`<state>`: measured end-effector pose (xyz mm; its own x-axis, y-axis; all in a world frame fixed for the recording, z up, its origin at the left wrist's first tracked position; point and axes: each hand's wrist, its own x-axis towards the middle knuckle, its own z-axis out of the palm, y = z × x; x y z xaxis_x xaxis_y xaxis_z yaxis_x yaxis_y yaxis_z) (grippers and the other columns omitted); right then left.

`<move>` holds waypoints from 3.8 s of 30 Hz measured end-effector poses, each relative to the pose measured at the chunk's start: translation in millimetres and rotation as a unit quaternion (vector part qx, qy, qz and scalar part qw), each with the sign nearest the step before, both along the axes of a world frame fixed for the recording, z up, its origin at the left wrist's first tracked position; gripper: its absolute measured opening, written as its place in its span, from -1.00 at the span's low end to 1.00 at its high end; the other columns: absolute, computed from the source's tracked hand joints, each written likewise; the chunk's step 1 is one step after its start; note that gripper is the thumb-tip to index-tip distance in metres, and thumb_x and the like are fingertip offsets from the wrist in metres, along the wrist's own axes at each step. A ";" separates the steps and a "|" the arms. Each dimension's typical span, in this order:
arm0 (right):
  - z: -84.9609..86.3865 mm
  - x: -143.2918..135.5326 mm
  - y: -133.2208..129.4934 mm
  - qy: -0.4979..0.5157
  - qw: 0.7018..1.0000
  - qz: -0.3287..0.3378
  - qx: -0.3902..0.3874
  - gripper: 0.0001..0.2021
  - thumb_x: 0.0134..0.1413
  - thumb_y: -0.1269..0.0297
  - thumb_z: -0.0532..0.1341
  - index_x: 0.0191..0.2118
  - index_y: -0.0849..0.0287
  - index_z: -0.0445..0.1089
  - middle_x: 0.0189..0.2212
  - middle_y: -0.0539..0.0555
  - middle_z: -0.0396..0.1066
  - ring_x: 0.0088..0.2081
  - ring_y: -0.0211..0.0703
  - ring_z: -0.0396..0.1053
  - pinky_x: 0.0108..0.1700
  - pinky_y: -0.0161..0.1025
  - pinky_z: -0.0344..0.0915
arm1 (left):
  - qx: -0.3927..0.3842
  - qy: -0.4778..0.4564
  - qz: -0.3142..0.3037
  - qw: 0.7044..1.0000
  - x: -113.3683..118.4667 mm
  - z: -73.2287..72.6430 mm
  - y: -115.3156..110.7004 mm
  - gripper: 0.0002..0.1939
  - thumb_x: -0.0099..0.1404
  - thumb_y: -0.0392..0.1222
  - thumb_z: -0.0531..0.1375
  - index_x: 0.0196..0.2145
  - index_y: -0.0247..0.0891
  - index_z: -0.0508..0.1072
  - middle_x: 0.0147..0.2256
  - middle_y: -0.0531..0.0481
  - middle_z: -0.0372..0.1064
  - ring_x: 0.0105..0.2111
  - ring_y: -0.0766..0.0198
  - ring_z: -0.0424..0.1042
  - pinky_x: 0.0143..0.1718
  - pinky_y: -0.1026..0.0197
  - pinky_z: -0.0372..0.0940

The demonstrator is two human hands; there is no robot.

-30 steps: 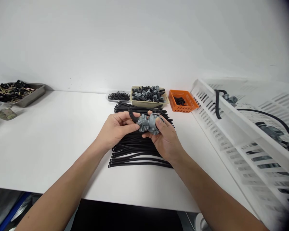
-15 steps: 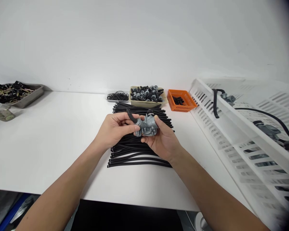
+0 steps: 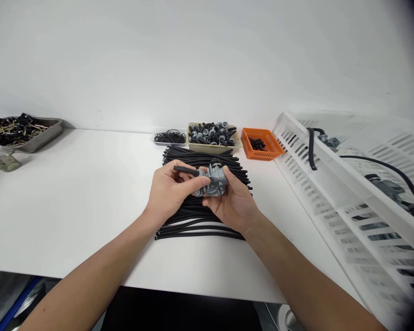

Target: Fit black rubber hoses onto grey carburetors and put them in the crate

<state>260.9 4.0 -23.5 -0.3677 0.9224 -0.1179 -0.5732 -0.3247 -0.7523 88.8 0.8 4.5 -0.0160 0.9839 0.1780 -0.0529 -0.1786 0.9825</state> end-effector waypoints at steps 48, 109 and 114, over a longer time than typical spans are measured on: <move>4.4 2.5 1.6 0.059 0.998 -0.006 0.001 -0.68 0.38 -0.01 0.31 -0.06 0.15 0.62 -0.21 0.04 0.66 -0.34 -0.23 0.58 -0.42 -0.33 0.59 | 0.101 0.068 -0.043 0.992 -12.3 1.6 4.2 -0.42 0.10 -0.23 0.49 0.11 -0.02 0.58 -0.05 -0.02 0.56 -0.06 0.17 0.51 -0.17 0.13 0.36; 6.2 0.0 1.2 0.062 0.998 -0.013 -0.028 -0.67 0.38 -0.03 0.30 -0.06 0.14 0.60 -0.24 0.02 0.64 -0.38 -0.25 0.55 -0.42 -0.33 0.57 | 0.064 0.037 -0.046 0.996 -8.4 -1.7 4.3 -0.25 0.15 -0.20 0.49 0.28 -0.03 0.42 -0.02 -0.04 0.55 0.05 0.08 0.52 0.02 0.02 0.40; 6.4 -0.1 0.9 0.055 0.998 -0.013 -0.025 -0.69 0.37 -0.04 0.31 -0.08 0.11 0.60 -0.25 0.01 0.64 -0.41 -0.25 0.53 -0.43 -0.33 0.56 | 0.079 0.009 -0.060 0.995 -8.1 -1.7 4.5 -0.22 0.15 -0.26 0.45 0.30 0.00 0.39 0.05 -0.05 0.55 0.15 0.07 0.48 0.10 0.03 0.38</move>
